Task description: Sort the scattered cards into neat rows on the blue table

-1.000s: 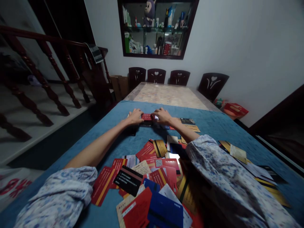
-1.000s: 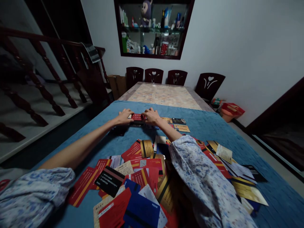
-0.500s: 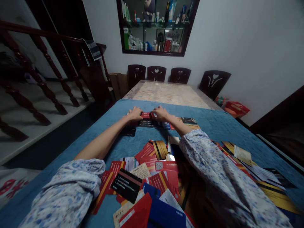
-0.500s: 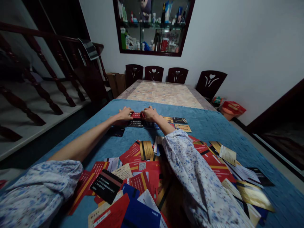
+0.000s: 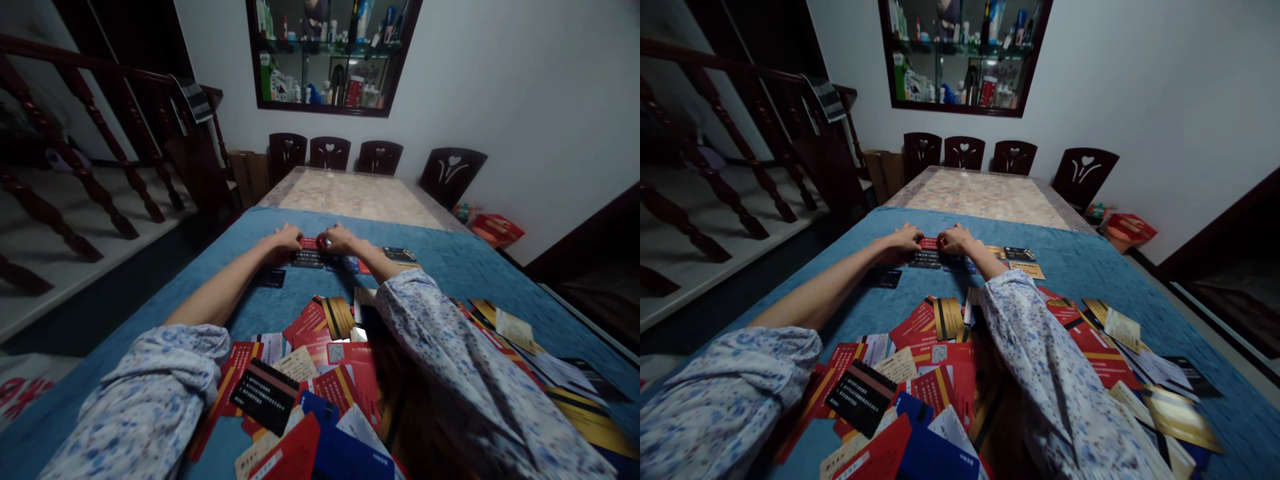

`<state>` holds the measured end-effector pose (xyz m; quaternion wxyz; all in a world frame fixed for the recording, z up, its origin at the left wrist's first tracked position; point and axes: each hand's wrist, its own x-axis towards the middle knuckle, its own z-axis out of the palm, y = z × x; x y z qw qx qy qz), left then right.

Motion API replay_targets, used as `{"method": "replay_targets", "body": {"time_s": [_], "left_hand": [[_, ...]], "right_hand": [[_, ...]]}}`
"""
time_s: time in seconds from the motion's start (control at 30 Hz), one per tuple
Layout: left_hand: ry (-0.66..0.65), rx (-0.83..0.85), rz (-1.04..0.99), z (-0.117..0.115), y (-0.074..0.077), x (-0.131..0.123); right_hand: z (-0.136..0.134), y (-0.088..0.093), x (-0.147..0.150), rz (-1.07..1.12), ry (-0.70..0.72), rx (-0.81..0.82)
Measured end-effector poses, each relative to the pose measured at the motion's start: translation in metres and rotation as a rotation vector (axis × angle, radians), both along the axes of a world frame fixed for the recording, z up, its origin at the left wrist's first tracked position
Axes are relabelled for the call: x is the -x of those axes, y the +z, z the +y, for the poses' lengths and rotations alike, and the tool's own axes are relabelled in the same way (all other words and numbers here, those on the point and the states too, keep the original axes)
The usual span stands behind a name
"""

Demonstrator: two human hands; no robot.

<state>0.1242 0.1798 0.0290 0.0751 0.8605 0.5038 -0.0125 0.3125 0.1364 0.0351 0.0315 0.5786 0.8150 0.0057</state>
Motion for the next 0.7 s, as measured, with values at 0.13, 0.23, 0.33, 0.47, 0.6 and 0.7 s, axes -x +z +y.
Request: {"method": "replay_targets", "body": {"time_s": [0.13,0.23,0.33,0.47,0.6,0.7], "left_hand": [[-0.012,0.027,0.025,0.0018,0.0007,0.0006],[-0.031,0.032,0.028,0.0037,0.0016,0.0021],[-0.045,0.021,0.022,0.0046,0.0012,0.0030],[-0.069,-0.005,0.027,0.0033,-0.0012,0.0027],[-0.072,-0.006,0.034,0.0009,-0.0014,0.0022],[-0.073,0.009,0.050,-0.0012,0.0003,0.0017]], "right_hand": [[0.0009,-0.0011,-0.0023,0.000,0.000,0.004],[0.0012,-0.0009,-0.0030,-0.007,-0.001,0.002],[0.0031,-0.0012,-0.0026,-0.005,0.008,0.011],[0.0058,-0.0023,-0.0007,0.001,0.005,0.012],[0.0059,-0.0017,0.0004,0.004,-0.001,0.025],[0.0058,-0.0013,0.0002,0.002,-0.006,0.026]]}}
